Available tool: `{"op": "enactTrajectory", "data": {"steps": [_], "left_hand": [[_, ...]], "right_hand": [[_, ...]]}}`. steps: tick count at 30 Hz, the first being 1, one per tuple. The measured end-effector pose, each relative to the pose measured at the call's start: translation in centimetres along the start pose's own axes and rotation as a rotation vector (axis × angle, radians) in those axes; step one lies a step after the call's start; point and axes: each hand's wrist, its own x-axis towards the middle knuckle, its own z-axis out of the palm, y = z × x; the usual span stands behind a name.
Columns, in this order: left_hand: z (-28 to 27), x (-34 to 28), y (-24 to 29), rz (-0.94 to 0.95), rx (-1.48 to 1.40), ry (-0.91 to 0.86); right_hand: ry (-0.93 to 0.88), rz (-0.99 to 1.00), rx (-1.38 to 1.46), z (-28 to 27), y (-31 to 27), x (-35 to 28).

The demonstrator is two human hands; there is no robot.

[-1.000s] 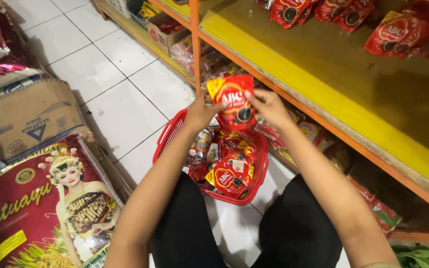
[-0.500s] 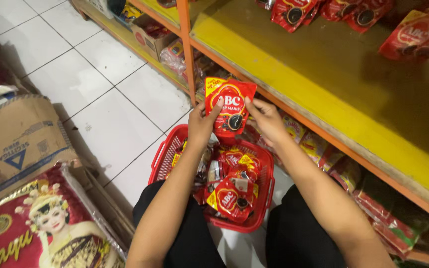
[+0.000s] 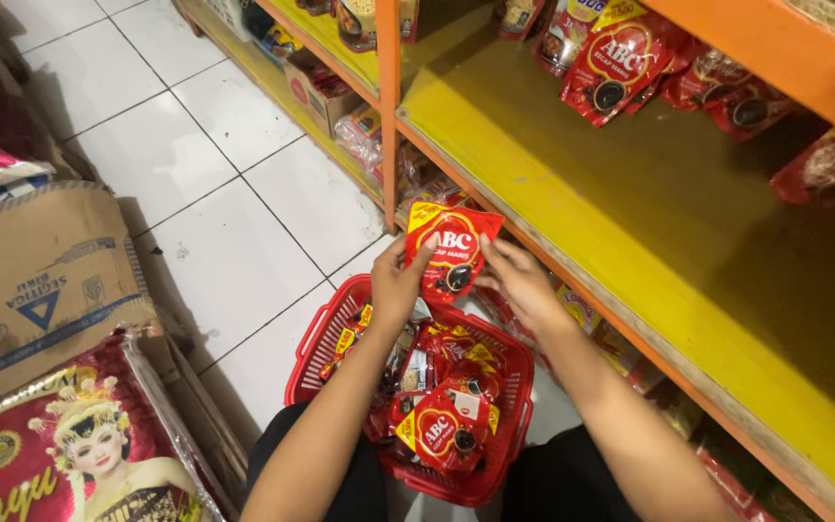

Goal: The person picks up condiment packets from a red basket and places them onto grocery store shelves by hand, arranging them into rows.

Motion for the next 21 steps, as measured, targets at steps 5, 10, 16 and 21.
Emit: {"op": "enactTrajectory", "data": {"steps": [5,10,16,21], "left_hand": [[-0.3,-1.7,0.6,0.055,0.119,-0.118],[-0.3,-5.3,1.6,-0.036,0.043,-0.143],[-2.3,-5.6,2.8,0.005,0.114,-0.23],[-5.2,-5.6,2.1,-0.029,0.57,-0.291]], "right_hand": [[0.149,0.01,-0.12,0.3,-1.2,-4.6],[0.095,-0.027,-0.196,1.1,-1.9,-8.7],[0.033,-0.099,-0.331,0.8,-0.2,-9.8],[-0.052,-0.057,-0.477,-1.3,4.0,-6.7]]}}
